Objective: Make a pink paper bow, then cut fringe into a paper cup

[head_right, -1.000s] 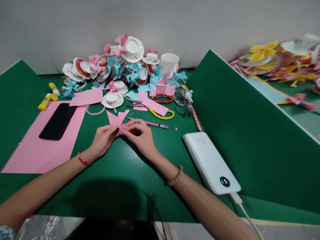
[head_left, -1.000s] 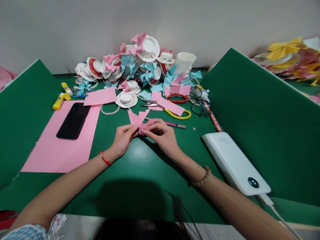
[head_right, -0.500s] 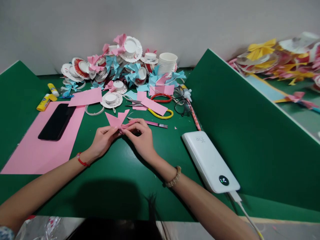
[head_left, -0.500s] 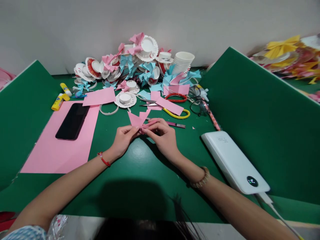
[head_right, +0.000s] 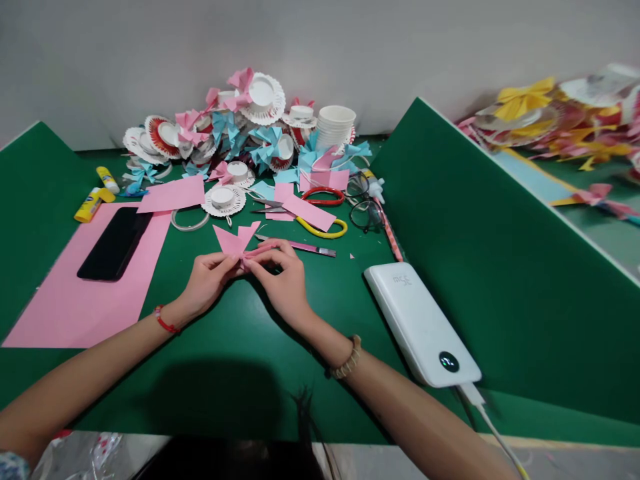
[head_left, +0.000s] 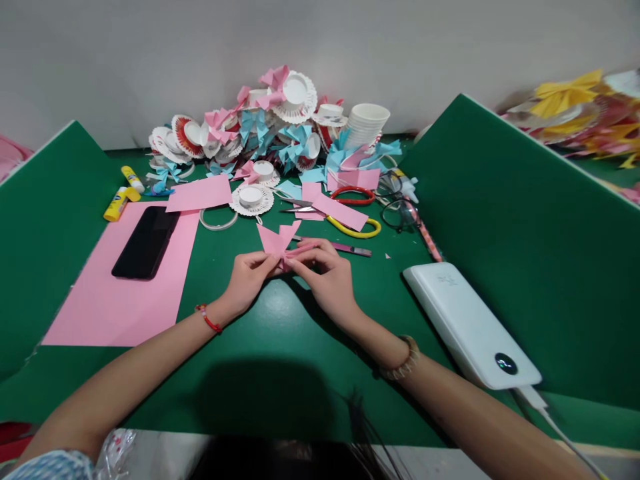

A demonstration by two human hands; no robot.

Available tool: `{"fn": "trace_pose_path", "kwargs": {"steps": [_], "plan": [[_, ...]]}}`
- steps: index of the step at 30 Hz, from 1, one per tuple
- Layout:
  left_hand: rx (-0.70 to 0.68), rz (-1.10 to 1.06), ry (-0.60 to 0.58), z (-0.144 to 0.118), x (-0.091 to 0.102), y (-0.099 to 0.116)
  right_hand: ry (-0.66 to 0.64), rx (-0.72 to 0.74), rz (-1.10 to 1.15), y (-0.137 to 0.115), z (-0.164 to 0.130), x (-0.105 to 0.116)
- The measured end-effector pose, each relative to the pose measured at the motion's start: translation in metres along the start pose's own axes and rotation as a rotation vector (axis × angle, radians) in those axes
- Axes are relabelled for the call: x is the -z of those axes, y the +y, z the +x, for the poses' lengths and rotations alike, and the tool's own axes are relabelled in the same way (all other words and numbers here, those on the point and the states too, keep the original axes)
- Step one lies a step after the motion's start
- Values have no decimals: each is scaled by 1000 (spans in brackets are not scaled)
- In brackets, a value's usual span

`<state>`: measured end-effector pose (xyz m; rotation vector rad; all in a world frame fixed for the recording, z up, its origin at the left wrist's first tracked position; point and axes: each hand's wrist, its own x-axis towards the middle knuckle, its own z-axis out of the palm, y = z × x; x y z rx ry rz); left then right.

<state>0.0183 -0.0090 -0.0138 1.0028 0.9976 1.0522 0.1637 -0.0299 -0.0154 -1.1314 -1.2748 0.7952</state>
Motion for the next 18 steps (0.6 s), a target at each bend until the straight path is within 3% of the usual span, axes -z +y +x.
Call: {"fn": "trace_pose_path", "kwargs": {"steps": [18], "plan": [[24, -4, -13, 1, -2, 1, 13, 25, -67, 0, -1, 0]]}}
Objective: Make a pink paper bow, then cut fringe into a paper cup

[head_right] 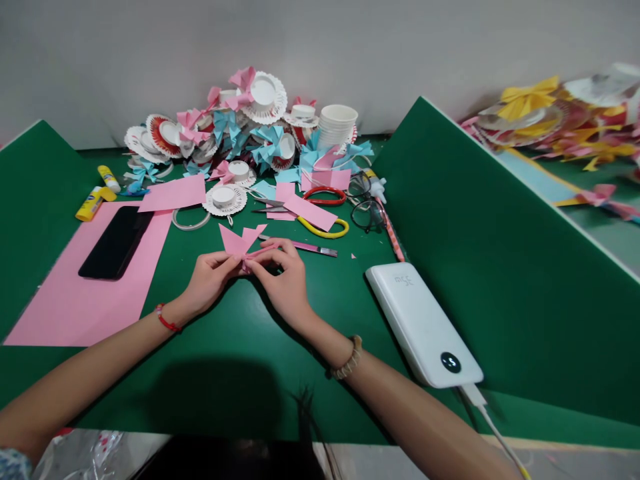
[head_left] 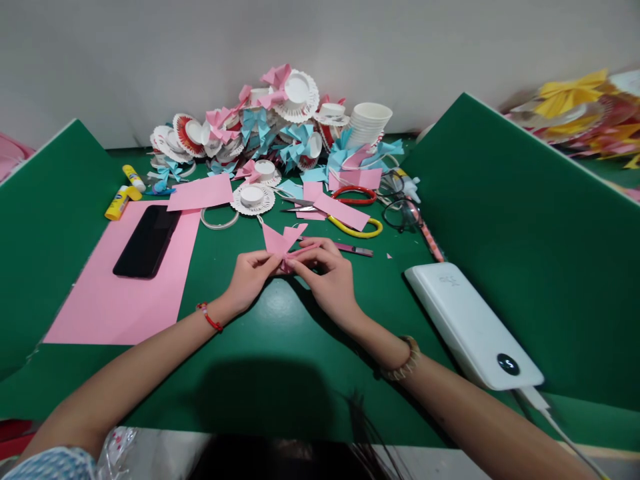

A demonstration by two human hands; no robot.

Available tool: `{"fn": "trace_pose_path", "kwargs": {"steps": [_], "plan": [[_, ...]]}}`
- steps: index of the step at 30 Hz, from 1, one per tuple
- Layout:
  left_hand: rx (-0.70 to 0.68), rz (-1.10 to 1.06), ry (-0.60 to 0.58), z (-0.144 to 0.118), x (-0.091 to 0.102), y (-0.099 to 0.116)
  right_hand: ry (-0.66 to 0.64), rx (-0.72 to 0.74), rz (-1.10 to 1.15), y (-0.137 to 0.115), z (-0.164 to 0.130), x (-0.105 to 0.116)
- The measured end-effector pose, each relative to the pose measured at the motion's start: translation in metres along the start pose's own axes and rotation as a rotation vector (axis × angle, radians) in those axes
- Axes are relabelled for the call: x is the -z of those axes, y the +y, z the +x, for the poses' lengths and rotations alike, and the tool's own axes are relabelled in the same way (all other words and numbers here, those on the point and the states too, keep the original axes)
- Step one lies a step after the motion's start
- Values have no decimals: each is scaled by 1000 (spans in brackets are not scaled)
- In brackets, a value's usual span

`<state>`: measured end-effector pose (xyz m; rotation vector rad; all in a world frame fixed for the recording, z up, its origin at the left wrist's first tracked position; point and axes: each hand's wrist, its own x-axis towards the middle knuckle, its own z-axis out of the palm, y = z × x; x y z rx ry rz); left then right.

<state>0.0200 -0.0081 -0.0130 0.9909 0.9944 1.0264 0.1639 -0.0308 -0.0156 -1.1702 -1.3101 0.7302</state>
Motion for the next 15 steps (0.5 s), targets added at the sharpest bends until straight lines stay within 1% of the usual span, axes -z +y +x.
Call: {"fn": "trace_pose_path", "kwargs": {"steps": [4, 10, 12, 15], "plan": [[-5, 8, -12, 0, 0, 1, 2, 0, -11, 2, 0, 0], [-59, 64, -32, 0, 0, 0, -25, -27, -15, 1, -1, -1], [-67, 80, -11, 1, 1, -2, 7, -24, -28, 0, 0, 0], [-92, 133, 25, 1, 2, -3, 104, -15, -57, 0, 3, 3]]}}
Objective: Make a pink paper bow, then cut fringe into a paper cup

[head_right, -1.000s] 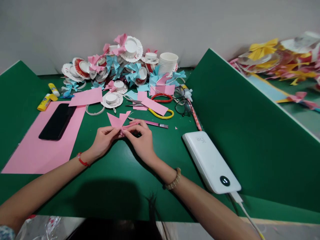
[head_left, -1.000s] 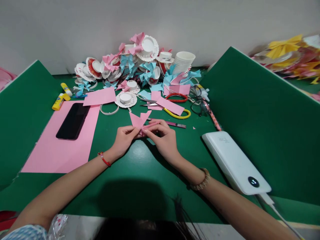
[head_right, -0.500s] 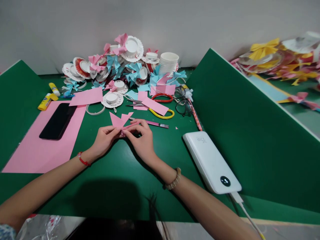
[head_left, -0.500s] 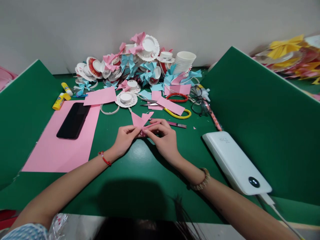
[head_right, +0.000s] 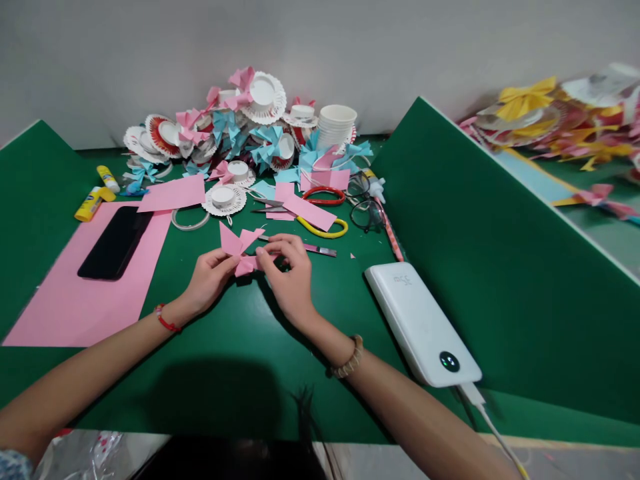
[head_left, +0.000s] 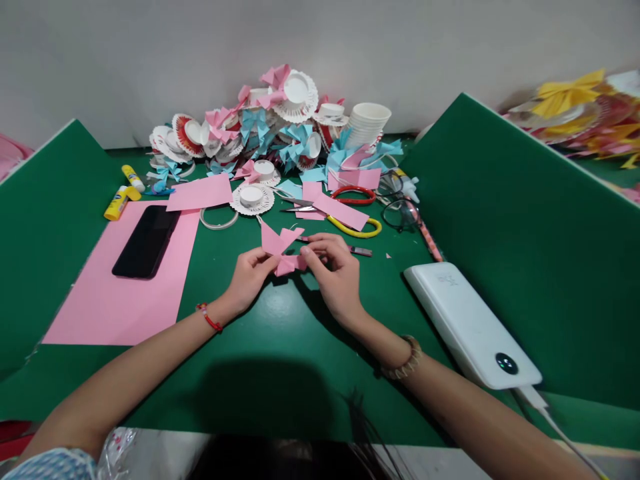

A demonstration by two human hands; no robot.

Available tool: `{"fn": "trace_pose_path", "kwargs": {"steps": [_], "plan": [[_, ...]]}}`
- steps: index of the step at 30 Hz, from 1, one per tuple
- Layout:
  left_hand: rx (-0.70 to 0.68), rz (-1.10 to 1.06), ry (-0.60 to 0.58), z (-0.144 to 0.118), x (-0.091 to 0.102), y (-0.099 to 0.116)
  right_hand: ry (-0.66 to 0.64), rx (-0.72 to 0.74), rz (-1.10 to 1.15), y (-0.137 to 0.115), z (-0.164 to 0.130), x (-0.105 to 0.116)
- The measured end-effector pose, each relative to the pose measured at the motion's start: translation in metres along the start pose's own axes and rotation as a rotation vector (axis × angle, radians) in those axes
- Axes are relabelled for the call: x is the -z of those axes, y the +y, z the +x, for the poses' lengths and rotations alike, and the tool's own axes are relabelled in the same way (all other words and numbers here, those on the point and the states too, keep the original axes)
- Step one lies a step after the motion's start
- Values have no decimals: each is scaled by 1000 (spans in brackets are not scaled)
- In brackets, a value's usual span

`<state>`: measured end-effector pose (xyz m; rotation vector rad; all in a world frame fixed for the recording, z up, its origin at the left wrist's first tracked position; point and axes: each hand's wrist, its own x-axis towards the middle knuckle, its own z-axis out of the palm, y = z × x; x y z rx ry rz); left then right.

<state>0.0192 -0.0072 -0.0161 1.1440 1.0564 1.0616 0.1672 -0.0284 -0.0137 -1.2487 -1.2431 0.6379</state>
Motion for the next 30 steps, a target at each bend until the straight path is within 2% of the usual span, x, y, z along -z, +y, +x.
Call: {"fn": "trace_pose_path", "kwargs": {"steps": [2, 4, 7, 9, 11, 15, 20, 25, 30], "plan": [[-33, 72, -32, -1, 1, 3, 50, 4, -3, 0, 3, 2], [-69, 162, -126, -3, 1, 8, 45, 27, 15, -1, 7, 5], [-145, 277, -282, -7, 1, 16, -101, 82, 51, -4, 9, 7], [-194, 338, -321, -7, 2, 19, -203, 96, 48, -5, 10, 8], [-230, 351, -294, -6, 2, 20, -221, 96, 32, -6, 11, 9], [-242, 219, -104, -1, 4, 16, -151, 15, 88, -3, 13, 8], [-21, -76, 40, 5, 7, 14, -199, -173, 253, 3, 13, 3], [100, -317, -5, 6, 5, 19, -160, -193, 331, 6, 12, 2], [116, -386, -53, 6, 5, 20, -110, -155, 276, 4, 10, 4]]}}
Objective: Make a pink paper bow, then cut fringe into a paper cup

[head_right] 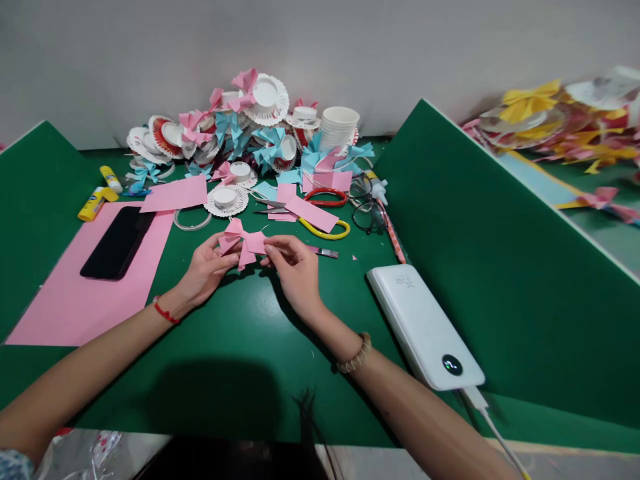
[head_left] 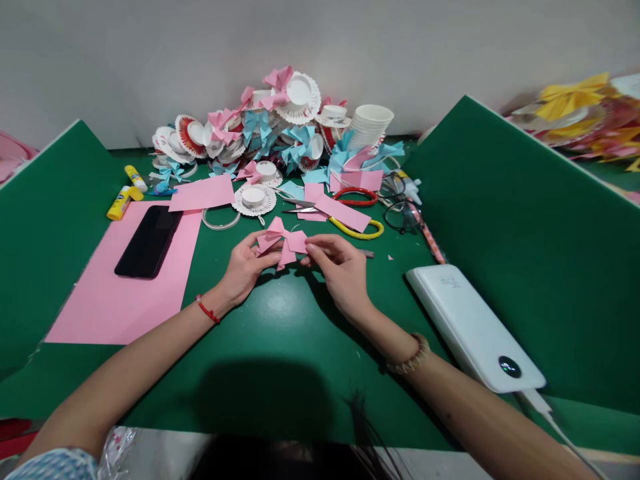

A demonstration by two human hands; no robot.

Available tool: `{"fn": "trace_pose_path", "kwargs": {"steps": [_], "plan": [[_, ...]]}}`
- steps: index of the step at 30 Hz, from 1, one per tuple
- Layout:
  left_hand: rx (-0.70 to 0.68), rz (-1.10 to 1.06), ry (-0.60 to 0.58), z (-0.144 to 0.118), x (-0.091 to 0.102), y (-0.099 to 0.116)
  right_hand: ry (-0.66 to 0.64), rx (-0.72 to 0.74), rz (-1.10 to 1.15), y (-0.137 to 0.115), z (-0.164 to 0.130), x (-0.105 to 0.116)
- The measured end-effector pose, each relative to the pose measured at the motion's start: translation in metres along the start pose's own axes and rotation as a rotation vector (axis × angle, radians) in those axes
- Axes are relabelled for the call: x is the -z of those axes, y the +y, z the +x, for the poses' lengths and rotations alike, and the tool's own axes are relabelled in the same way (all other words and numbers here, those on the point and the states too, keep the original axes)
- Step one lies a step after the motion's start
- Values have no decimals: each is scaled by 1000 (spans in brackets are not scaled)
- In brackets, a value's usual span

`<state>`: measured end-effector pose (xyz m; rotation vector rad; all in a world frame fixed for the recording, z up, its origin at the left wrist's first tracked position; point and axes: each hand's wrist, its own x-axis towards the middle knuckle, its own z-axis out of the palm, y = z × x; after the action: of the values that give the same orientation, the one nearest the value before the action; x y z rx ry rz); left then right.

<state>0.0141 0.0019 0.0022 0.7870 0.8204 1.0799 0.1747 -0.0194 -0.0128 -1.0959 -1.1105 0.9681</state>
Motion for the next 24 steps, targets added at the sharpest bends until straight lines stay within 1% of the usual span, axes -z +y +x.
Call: {"fn": "trace_pose_path", "kwargs": {"steps": [2, 5, 10, 12, 13, 16, 17, 21, 24], "plan": [[22, -32, 21, 1, 1, 0, 1, 8, -46, -1, -2, -1], [56, -110, 100, 5, 3, 1, -28, 69, -147, -3, -6, -2], [80, -191, 148, 10, 7, 2, -153, 340, -449, -2, -14, -1], [99, -203, 143, 10, 8, 2, -181, 420, -538, -1, -15, 1], [106, -207, 123, 10, 8, 2, -189, 446, -569, 0, -16, 2], [109, -223, 21, 9, 8, 2, -199, 511, -626, 3, -15, 4], [110, -230, 4, 9, 7, 3, -200, 537, -638, 4, -15, 5], [122, -234, 39, 8, 5, 3, -179, 652, -726, 5, -13, 5], [103, -233, 66, 8, 5, 3, -163, 658, -805, 4, -13, 5]]}}
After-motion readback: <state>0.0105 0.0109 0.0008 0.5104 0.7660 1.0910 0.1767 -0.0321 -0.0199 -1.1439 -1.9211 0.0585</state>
